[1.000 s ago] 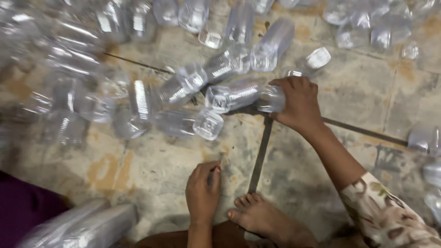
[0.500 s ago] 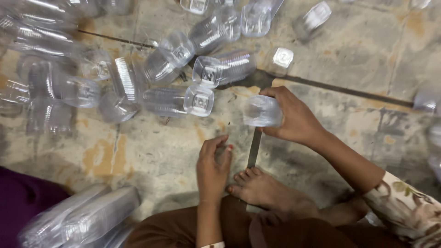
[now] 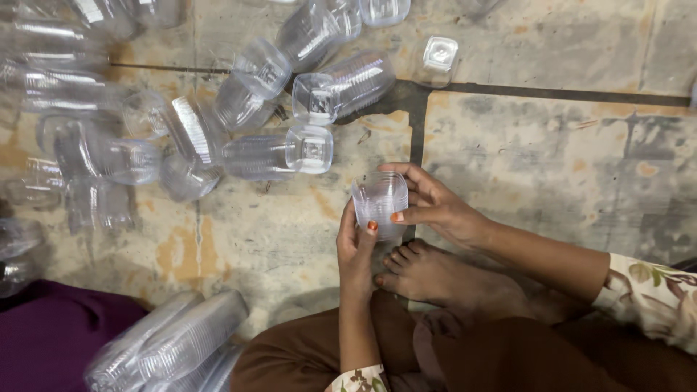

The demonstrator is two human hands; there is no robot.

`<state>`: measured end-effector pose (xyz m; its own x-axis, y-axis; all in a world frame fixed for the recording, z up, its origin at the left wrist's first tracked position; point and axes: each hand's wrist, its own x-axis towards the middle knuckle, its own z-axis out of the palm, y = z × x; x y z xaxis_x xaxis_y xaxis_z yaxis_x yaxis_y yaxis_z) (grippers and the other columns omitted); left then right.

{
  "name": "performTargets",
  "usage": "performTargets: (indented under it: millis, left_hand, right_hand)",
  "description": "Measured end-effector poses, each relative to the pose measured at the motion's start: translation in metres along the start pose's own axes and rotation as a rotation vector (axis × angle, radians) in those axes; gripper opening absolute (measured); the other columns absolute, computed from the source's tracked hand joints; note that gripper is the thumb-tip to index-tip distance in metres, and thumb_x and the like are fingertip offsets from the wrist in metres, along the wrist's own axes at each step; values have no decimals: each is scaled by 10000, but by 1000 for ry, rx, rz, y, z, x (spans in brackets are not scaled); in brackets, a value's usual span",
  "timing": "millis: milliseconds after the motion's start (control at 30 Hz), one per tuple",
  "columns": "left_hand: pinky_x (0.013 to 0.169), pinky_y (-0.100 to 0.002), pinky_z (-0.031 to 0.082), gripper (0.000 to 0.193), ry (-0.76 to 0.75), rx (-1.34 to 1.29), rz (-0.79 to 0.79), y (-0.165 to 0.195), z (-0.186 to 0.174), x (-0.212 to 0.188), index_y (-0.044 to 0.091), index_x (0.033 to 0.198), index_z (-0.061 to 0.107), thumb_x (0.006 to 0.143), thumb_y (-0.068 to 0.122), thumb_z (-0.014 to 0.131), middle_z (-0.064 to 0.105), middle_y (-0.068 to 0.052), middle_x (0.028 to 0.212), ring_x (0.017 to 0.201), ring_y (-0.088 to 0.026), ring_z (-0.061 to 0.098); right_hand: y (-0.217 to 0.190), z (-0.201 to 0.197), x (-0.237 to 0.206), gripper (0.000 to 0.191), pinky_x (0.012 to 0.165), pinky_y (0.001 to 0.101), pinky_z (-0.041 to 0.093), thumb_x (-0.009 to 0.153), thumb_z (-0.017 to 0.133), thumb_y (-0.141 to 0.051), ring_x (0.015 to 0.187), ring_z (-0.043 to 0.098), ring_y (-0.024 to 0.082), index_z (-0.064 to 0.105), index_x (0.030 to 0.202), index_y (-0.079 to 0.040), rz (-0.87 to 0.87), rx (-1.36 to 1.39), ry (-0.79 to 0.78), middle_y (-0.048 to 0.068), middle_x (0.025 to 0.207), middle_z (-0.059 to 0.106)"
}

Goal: The person sits on the floor among scattered clear plastic cups and stacks them one at a time, picking up loose cups and fitting each into a growing stack held in one hand, occasionally reaching aside for the next cup.

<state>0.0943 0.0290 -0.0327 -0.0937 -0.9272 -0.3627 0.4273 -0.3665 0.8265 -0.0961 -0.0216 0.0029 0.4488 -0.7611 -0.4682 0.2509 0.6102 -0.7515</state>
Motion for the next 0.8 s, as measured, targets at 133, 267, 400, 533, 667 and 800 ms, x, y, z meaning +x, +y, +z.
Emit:
performTargets:
  millis: [133,267,400,533,667,800]
  left_hand:
    - [1062,-335,470,724,3,21,-8,-3,-1,5,-6,1556,371,934,202,677,559,-137,1442,1290,-199,566]
    - [955,-324,502,737,93,120,-92,-8,-2,21,53,1553,369,888,127,678,586,-141,1413,1224,-192,601]
    - [950,-302,517,711,81,140,-38,-18,-9,22,29,1555,387,916,79,694,572,-156,1423,1196,-193,609]
    - [963,-301,530,717,53,94,-16,-29,-13,24,30,1553,367,908,61,676,595,-159,1381,1192,-194,624]
    - [955,-314,532,700,84,132,-6,-33,-8,23,14,1544,385,913,47,686,617,-175,1346,1168,-205,630]
    - [979,-314,533,698,81,115,11,-29,0,23,7,1540,386,905,30,677,613,-172,1357,1178,-203,635]
  right_hand:
    - [17,-9,13,787,1074,393,461,859,713,-149,1285,524,235,343,1553,-121,-12,116,25,82,1397,517]
    - [25,-20,34,744,1121,354,433,890,698,-131,1359,502,192,358,1552,-112,-70,86,-53,72,1460,504]
    - [33,-25,38,735,1092,356,457,883,699,-111,1326,523,190,358,1533,-136,-27,43,-91,62,1447,521]
    - [30,-29,37,735,1107,340,445,887,708,-101,1348,491,161,361,1535,-135,-47,46,-105,30,1448,491]
    - [21,-34,33,750,949,340,431,901,711,-129,1189,501,193,396,1580,-107,15,-38,-65,78,1374,537]
    - [15,-29,32,740,1089,358,457,884,719,-128,1318,514,184,377,1539,-93,3,14,-91,66,1418,528]
